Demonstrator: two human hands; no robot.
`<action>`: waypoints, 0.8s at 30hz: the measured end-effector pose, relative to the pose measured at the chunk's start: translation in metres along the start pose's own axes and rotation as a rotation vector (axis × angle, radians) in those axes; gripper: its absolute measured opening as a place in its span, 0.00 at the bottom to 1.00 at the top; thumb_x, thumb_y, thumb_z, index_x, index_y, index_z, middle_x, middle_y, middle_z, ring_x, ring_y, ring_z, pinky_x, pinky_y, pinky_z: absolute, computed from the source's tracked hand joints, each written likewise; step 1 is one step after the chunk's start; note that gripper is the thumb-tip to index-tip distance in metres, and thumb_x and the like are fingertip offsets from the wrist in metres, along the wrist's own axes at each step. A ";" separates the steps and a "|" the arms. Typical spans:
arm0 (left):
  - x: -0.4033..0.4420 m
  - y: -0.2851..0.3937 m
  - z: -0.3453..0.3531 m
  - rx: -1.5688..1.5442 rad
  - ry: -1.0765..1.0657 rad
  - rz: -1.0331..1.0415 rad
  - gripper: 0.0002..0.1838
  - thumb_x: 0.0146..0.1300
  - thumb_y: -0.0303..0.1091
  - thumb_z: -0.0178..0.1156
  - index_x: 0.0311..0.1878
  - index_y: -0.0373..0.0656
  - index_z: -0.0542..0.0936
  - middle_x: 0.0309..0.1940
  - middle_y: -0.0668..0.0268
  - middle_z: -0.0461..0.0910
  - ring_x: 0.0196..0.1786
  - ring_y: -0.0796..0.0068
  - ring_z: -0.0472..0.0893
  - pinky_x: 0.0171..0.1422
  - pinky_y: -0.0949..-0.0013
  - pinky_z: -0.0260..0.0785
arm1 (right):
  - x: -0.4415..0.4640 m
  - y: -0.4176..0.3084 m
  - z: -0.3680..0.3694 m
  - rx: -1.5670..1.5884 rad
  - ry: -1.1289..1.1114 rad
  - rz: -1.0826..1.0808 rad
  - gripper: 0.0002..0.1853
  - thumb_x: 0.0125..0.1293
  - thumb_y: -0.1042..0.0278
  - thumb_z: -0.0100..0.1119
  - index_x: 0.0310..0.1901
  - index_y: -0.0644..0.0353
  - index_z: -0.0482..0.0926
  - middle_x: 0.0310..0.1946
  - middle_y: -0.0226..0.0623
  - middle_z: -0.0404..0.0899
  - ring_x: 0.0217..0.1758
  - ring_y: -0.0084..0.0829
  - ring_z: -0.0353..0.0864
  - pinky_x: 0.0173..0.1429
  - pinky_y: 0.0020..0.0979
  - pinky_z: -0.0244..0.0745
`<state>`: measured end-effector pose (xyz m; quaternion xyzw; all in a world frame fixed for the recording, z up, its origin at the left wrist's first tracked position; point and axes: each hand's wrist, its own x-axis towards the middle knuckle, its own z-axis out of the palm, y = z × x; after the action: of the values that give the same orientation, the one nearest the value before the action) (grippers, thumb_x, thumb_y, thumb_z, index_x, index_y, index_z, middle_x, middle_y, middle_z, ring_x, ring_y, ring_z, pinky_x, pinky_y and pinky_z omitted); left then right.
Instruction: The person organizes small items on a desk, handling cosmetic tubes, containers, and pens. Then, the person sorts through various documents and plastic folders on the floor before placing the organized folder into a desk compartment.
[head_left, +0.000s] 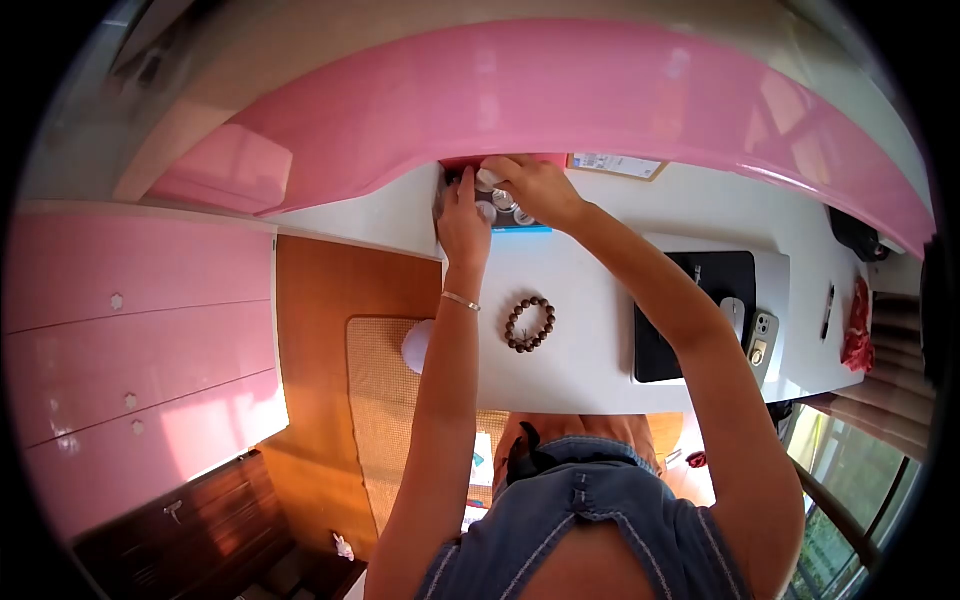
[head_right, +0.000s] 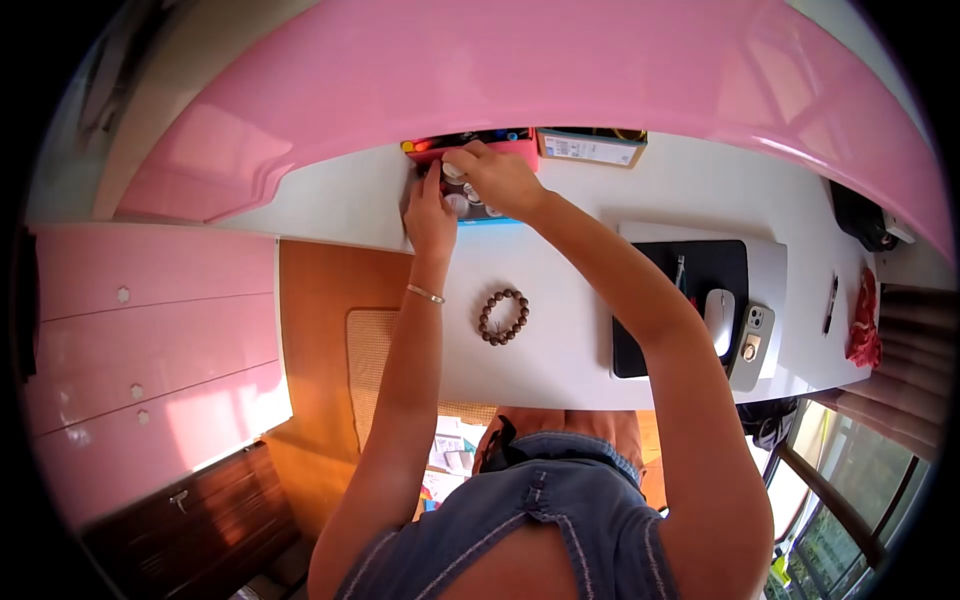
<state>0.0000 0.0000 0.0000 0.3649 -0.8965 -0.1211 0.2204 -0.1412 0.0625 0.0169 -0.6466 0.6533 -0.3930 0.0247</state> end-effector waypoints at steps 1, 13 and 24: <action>-0.004 0.003 -0.002 -0.020 -0.029 -0.064 0.35 0.52 0.21 0.54 0.65 0.50 0.57 0.51 0.53 0.70 0.44 0.54 0.77 0.45 0.59 0.72 | 0.003 -0.003 0.000 -0.015 0.017 -0.027 0.17 0.52 0.71 0.58 0.45 0.54 0.71 0.40 0.38 0.75 0.33 0.36 0.79 0.29 0.31 0.75; -0.030 0.010 0.002 -0.200 0.201 -0.118 0.28 0.56 0.18 0.48 0.62 0.34 0.57 0.52 0.52 0.71 0.51 0.56 0.74 0.49 0.63 0.71 | 0.012 0.011 0.023 -0.297 -0.038 -0.108 0.15 0.52 0.70 0.55 0.44 0.52 0.73 0.25 0.36 0.74 0.21 0.37 0.75 0.23 0.33 0.70; -0.050 0.016 0.002 -0.340 0.276 -0.141 0.24 0.53 0.18 0.53 0.56 0.36 0.68 0.41 0.56 0.76 0.35 0.64 0.77 0.38 0.68 0.72 | 0.025 -0.019 0.011 -0.099 0.153 -0.207 0.11 0.52 0.73 0.55 0.39 0.55 0.76 0.33 0.34 0.76 0.24 0.36 0.76 0.24 0.33 0.71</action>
<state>0.0217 0.0469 -0.0114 0.3974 -0.7967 -0.2345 0.3904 -0.1238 0.0383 0.0320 -0.6791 0.6016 -0.4091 -0.0979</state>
